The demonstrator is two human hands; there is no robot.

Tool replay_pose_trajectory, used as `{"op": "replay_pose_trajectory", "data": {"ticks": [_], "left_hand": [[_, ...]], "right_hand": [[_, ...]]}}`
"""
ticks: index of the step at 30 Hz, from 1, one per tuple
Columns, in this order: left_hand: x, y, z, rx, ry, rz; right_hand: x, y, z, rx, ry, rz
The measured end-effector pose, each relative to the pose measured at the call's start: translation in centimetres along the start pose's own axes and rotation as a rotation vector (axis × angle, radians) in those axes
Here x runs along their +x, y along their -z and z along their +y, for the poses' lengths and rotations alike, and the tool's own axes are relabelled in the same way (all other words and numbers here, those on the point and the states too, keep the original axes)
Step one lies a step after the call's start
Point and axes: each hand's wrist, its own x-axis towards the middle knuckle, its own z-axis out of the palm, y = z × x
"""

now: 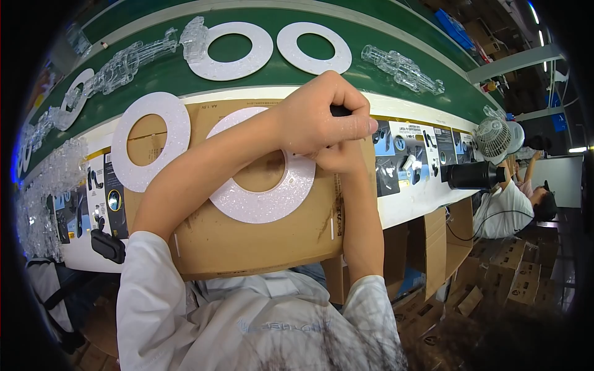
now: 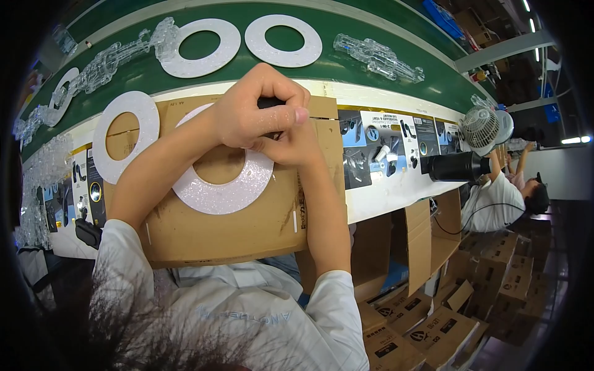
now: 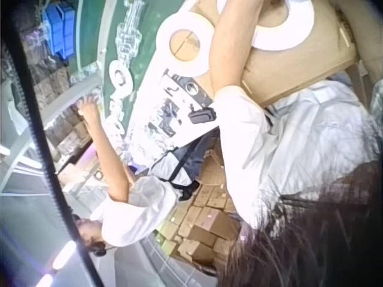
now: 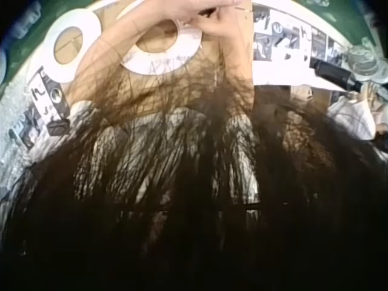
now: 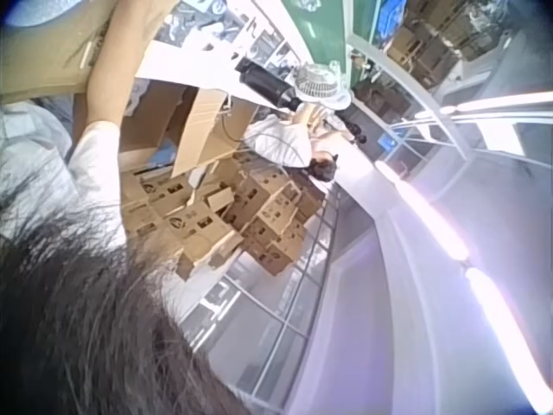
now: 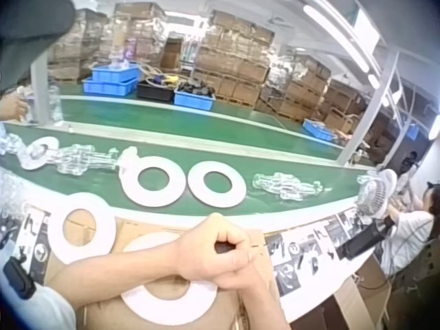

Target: Applying sealant to circular light fixture components on a factory assembly line.

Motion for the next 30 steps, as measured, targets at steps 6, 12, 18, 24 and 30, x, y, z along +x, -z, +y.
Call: {"op": "replay_pose_trajectory", "data": {"ticks": [6, 12, 18, 24, 30], "left_hand": [[0.3, -0.7, 1.5, -0.073, 0.002, 0.035], [0.4, -0.9, 1.7, 0.741, -0.461, 0.258], [-0.1, -0.9, 2.5, 1.251, -0.296, 0.276], [0.2, 0.4, 3.1, 1.220, -0.067, 0.174], [0.4, 1.7, 1.1, 1.069, -0.054, 0.008]], "right_hand": [[0.3, 0.4, -2.1, -0.029, 0.011, 0.048], [0.7, -0.2, -2.1, 0.205, -0.118, 0.244], [0.3, 1.6, -2.6, 0.110, -0.035, 0.212], [0.7, 1.6, -2.0, 0.086, -0.103, 0.168], [1.0, 1.8, -3.0, 0.002, -0.047, 0.202]]}}
